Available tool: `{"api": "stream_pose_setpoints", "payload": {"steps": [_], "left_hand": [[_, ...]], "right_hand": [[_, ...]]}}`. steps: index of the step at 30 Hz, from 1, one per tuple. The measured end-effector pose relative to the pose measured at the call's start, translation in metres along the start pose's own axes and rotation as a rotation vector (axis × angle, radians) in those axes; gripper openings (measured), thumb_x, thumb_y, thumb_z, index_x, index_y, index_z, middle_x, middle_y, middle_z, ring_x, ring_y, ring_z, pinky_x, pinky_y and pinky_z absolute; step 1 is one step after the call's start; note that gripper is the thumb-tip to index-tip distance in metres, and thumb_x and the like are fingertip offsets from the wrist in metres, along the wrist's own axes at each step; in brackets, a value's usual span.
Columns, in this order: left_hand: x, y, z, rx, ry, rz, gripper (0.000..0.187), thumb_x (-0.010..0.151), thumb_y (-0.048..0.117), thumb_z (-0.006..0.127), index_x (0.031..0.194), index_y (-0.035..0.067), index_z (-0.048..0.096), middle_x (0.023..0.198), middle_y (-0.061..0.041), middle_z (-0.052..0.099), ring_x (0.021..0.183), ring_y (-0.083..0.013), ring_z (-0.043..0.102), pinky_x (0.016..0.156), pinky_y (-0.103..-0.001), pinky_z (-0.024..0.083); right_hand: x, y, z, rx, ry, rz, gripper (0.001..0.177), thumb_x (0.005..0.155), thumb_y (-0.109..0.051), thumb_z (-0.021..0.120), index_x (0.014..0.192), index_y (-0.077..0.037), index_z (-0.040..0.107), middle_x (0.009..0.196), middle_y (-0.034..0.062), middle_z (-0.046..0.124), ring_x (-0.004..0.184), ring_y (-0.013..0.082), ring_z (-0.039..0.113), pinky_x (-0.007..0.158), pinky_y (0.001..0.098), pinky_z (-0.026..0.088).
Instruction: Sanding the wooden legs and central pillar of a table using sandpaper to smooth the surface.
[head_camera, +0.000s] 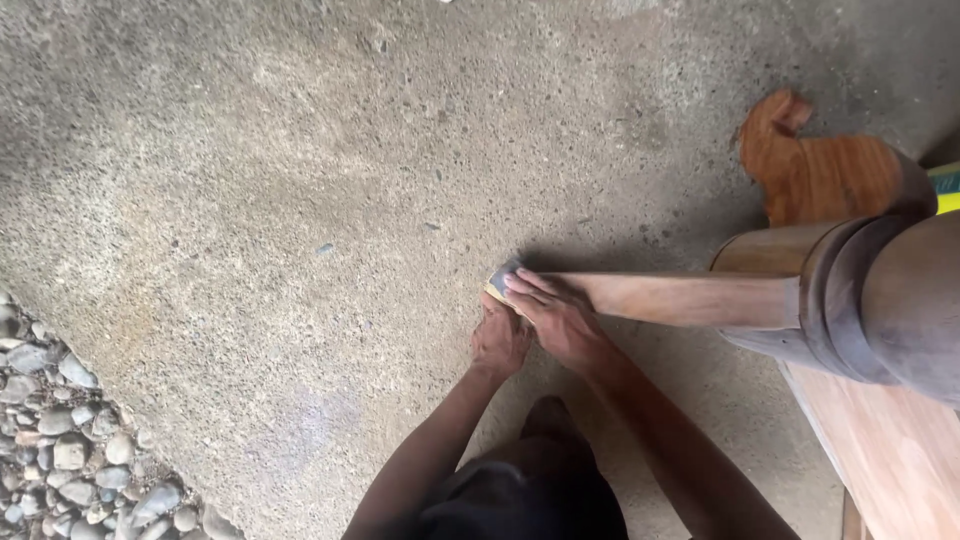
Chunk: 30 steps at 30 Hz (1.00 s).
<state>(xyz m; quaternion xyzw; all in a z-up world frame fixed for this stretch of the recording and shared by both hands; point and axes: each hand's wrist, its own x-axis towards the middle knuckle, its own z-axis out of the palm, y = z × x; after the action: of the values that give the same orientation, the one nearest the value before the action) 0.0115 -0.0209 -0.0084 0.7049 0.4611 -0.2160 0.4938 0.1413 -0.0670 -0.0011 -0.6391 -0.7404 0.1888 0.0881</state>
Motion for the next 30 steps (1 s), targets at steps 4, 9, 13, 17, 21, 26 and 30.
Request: {"api": "stream_pose_setpoints", "payload": {"steps": [4,9,13,17,21,26,30], "left_hand": [[0.016,-0.008,0.015,-0.147,0.098,0.086,0.055,0.105,0.028,0.048,0.138,-0.009,0.024,0.123,-0.030,0.060,0.092,-0.0372,0.072,0.076,-0.044,0.062],[0.038,-0.021,0.036,0.929,0.489,0.525,0.061,0.084,0.040,0.062,0.119,0.001,0.029,0.125,-0.030,0.055,0.111,-0.0520,0.065,0.090,-0.050,0.054],[-0.029,0.024,-0.040,-0.277,0.079,0.007,0.066,0.095,0.045,0.059,0.134,-0.002,0.032,0.129,-0.027,0.058,0.118,-0.0412,0.062,0.104,-0.050,0.050],[-0.025,0.041,-0.056,-0.085,0.032,-0.088,0.079,0.090,0.053,0.065,0.138,-0.003,0.034,0.137,-0.022,0.050,0.132,-0.0350,0.050,0.111,-0.047,0.044],[0.015,0.036,-0.040,0.164,0.170,0.127,0.092,0.099,0.053,0.064,0.141,-0.015,0.018,0.145,-0.037,0.028,0.136,-0.0547,0.032,0.104,-0.058,0.036],[-0.005,0.039,-0.044,0.016,0.061,0.014,0.101,0.091,0.056,0.065,0.147,-0.013,0.019,0.142,-0.029,0.037,0.135,-0.0421,0.040,0.114,-0.052,0.037],[0.023,0.005,-0.011,0.027,0.039,-0.015,0.103,0.088,0.058,0.066,0.146,-0.013,0.020,0.144,-0.028,0.037,0.138,-0.0418,0.038,0.116,-0.054,0.034]], "right_hand": [[0.039,-0.028,-0.030,0.233,0.035,0.242,0.040,0.094,0.000,0.053,0.132,-0.001,0.061,0.131,0.0202,0.066,0.115,0.0292,0.066,0.096,0.0383,0.055],[0.027,-0.034,-0.028,0.152,0.159,0.346,0.030,0.102,-0.006,0.055,0.131,-0.008,0.062,0.109,0.0151,0.075,0.097,0.0253,0.074,0.082,0.0384,0.062],[0.003,-0.020,-0.070,0.133,0.201,0.345,0.025,0.096,-0.003,0.058,0.119,-0.008,0.066,0.087,0.0103,0.072,0.069,0.0178,0.067,0.058,0.0329,0.056],[0.048,0.001,-0.144,-0.068,-0.276,0.700,0.013,0.102,-0.005,0.054,0.106,-0.004,0.067,0.079,0.0120,0.067,0.061,0.0189,0.063,0.051,0.0331,0.057],[0.047,0.014,-0.146,0.328,-0.300,0.879,0.021,0.098,-0.017,0.053,0.106,-0.004,0.067,0.083,0.0133,0.068,0.064,0.0208,0.064,0.056,0.0345,0.057],[0.037,0.028,-0.140,1.017,-0.345,1.118,0.041,0.091,-0.037,0.051,0.107,-0.003,0.068,0.088,0.0153,0.070,0.069,0.0240,0.066,0.064,0.0368,0.058],[0.031,0.025,-0.115,1.609,-0.413,1.267,0.058,0.086,-0.053,0.050,0.108,-0.003,0.069,0.092,0.0170,0.072,0.074,0.0265,0.068,0.071,0.0386,0.058]]}}
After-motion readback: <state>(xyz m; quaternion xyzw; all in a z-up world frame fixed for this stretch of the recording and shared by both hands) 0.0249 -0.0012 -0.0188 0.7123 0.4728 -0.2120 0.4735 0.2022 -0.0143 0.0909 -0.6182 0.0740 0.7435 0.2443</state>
